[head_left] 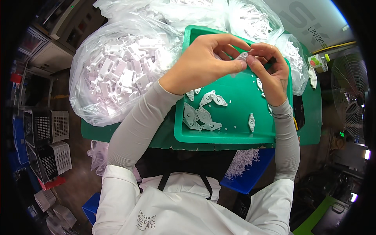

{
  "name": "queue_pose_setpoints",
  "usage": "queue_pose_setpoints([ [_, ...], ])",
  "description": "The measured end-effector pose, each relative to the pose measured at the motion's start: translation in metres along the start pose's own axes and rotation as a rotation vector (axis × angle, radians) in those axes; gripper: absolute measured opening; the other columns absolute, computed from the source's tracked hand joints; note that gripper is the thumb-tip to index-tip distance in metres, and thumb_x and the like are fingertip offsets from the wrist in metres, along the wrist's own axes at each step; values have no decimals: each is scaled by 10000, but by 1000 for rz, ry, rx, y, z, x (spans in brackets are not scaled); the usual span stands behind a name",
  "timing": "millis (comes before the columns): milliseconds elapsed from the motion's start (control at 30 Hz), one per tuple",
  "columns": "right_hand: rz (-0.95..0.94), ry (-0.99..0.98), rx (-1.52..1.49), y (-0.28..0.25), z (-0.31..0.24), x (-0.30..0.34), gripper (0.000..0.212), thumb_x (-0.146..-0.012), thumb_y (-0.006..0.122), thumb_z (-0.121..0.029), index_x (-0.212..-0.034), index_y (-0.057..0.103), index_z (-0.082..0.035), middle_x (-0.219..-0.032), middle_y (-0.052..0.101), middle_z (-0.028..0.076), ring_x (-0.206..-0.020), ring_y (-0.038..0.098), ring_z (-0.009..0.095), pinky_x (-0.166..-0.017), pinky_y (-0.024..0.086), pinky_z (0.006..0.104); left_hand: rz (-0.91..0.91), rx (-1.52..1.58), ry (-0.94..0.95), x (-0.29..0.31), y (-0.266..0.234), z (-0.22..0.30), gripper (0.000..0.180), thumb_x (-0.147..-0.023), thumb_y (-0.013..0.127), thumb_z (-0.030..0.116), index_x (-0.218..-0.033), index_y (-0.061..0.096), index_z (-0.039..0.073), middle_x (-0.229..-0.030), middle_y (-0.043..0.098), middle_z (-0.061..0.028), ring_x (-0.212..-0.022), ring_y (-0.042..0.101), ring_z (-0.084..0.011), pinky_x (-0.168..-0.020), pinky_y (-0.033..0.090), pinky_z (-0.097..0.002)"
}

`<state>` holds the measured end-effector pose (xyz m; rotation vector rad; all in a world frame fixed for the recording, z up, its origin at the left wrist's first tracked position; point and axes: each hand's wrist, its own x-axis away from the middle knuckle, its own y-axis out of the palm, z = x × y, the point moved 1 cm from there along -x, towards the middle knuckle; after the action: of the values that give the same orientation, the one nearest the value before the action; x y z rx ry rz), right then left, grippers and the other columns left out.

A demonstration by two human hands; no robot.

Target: The person assembles small white plastic lighting components by hand at a workstation.

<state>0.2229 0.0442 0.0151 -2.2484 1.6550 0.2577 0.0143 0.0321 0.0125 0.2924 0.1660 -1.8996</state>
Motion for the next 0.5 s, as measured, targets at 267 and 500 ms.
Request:
queue_pose_setpoints([
  [267,41,29,-63,-1,-5,-2,272,-1038,580,-185,-1275,563,-54,-1076,671,61,-807,541,73,-801,458,237,105,35,-39,-1,-5,-2,220,-918,750,194,-1081,679,65,-941,705,-63,-833,671,-113,-724,525,-242],
  [500,-15,-149,230,1,5,0,255,-1009,632,-125,-1256,602,-66,-1092,676,49,-832,573,77,-760,467,232,163,169,-45,-1,-6,-2,196,-922,744,180,-1017,639,43,-945,680,-63,-871,695,-146,-762,549,-266],
])
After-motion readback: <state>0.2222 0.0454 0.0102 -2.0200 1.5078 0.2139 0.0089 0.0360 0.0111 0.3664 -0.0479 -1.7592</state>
